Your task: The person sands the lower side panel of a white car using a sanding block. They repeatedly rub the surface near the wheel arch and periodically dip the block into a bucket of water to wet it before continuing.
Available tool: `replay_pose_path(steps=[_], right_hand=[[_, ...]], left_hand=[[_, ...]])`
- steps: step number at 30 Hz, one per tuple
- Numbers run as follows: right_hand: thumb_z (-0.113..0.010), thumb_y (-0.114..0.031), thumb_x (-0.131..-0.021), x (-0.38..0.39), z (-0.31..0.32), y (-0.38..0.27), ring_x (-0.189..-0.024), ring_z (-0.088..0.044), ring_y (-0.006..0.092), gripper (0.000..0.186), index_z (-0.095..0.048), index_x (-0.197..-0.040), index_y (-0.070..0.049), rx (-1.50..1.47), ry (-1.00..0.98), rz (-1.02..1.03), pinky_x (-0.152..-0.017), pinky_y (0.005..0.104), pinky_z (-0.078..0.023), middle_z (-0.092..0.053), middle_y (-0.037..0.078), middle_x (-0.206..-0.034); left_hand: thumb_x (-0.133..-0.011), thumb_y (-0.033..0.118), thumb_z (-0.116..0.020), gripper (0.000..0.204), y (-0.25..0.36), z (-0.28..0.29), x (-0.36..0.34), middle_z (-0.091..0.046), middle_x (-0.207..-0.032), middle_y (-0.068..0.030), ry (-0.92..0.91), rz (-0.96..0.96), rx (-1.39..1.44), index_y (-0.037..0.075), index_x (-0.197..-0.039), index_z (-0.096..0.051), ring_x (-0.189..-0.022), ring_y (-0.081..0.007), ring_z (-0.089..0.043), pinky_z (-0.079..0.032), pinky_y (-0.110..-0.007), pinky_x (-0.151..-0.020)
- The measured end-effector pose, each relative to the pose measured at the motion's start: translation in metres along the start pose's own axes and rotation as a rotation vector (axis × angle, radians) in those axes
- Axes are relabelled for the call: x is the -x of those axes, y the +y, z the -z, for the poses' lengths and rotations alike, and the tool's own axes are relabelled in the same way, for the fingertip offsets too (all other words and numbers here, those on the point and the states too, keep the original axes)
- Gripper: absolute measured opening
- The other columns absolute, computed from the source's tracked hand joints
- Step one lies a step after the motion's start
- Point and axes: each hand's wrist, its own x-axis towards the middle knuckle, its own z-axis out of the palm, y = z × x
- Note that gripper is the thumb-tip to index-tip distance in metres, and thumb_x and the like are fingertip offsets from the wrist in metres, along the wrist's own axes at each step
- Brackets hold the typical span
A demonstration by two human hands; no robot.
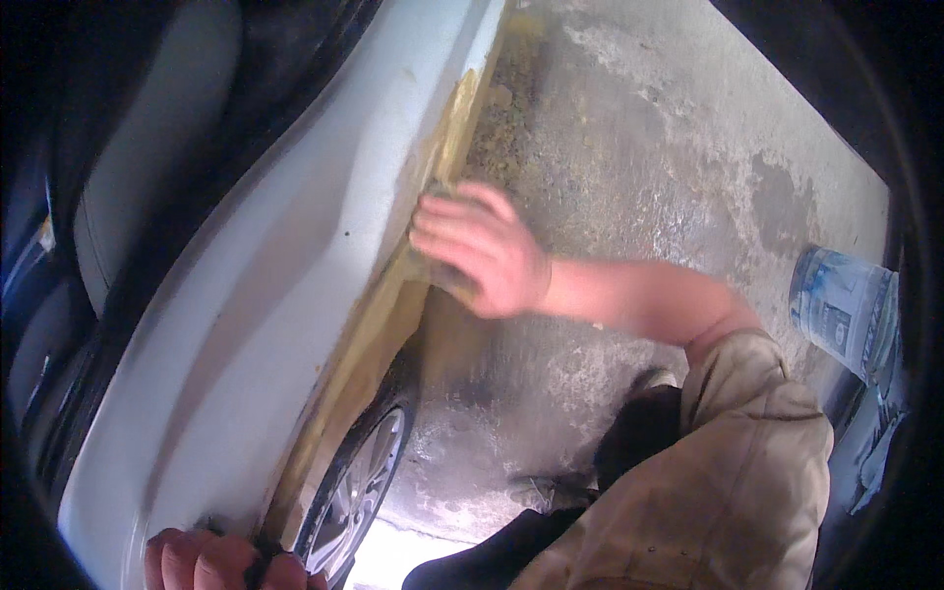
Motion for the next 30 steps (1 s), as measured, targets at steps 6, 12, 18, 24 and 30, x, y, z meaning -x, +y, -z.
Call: replay_pose_path(steps=[6, 12, 18, 24, 30], right_hand=[[-0.073, -0.023, -0.085, -0.017, 0.012, 0.058, -0.135, -0.057, 0.0247, 0.037, -0.071, -0.121, -0.016, 0.441, 0.070, -0.052, -0.118, 0.0601, -0.029, -0.068, 0.004, -0.132], [-0.072, -0.017, -0.079, -0.004, 0.004, 0.020, -0.135, -0.058, 0.0243, 0.046, -0.072, -0.124, -0.017, 0.202, -0.009, -0.037, -0.118, 0.0584, -0.032, -0.067, 0.005, -0.134], [-0.070, -0.011, -0.086, -0.012, 0.001, 0.011, -0.129, -0.061, 0.0317, 0.032, -0.073, -0.117, -0.008, 0.246, 0.049, -0.086, -0.118, 0.0570, -0.035, -0.069, 0.012, -0.130], [-0.076, -0.016, -0.080, -0.011, 0.002, -0.004, -0.122, -0.064, 0.0310, 0.039, -0.072, -0.118, -0.009, 0.098, 0.084, -0.004, -0.110, 0.0528, -0.047, -0.069, 0.011, -0.125], [-0.071, -0.004, -0.066, -0.014, -0.006, -0.057, -0.118, -0.064, 0.0332, 0.054, -0.072, -0.120, -0.008, -0.167, 0.141, -0.084, -0.106, 0.0535, -0.049, -0.065, 0.013, -0.120]], left_hand=[[-0.104, 0.042, -0.056, 0.031, 0.000, 0.004, -0.003, -0.063, -0.088, -0.0045, -0.015, 0.002, 0.000, 0.016, -0.089, -0.063, -0.073, -0.0177, -0.060, -0.055, -0.034, -0.057], [-0.101, 0.031, -0.060, 0.020, 0.000, 0.005, -0.006, -0.064, -0.089, -0.0043, -0.016, 0.010, -0.008, 0.016, -0.089, -0.064, -0.075, -0.0175, -0.060, -0.056, -0.033, -0.059], [-0.099, 0.031, -0.060, 0.018, 0.001, 0.005, -0.005, -0.064, -0.089, -0.0037, -0.024, 0.022, 0.012, 0.016, -0.090, -0.065, -0.075, -0.0177, -0.061, -0.056, -0.033, -0.059], [-0.101, 0.036, -0.059, 0.023, 0.002, 0.005, -0.007, -0.062, -0.087, -0.0040, -0.027, 0.014, 0.022, 0.017, -0.089, -0.066, -0.074, -0.0191, -0.061, -0.056, -0.035, -0.059], [-0.101, 0.037, -0.059, 0.025, 0.001, 0.005, -0.007, -0.062, -0.087, -0.0042, -0.034, 0.020, 0.015, 0.016, -0.089, -0.066, -0.073, -0.0197, -0.061, -0.056, -0.036, -0.060]])
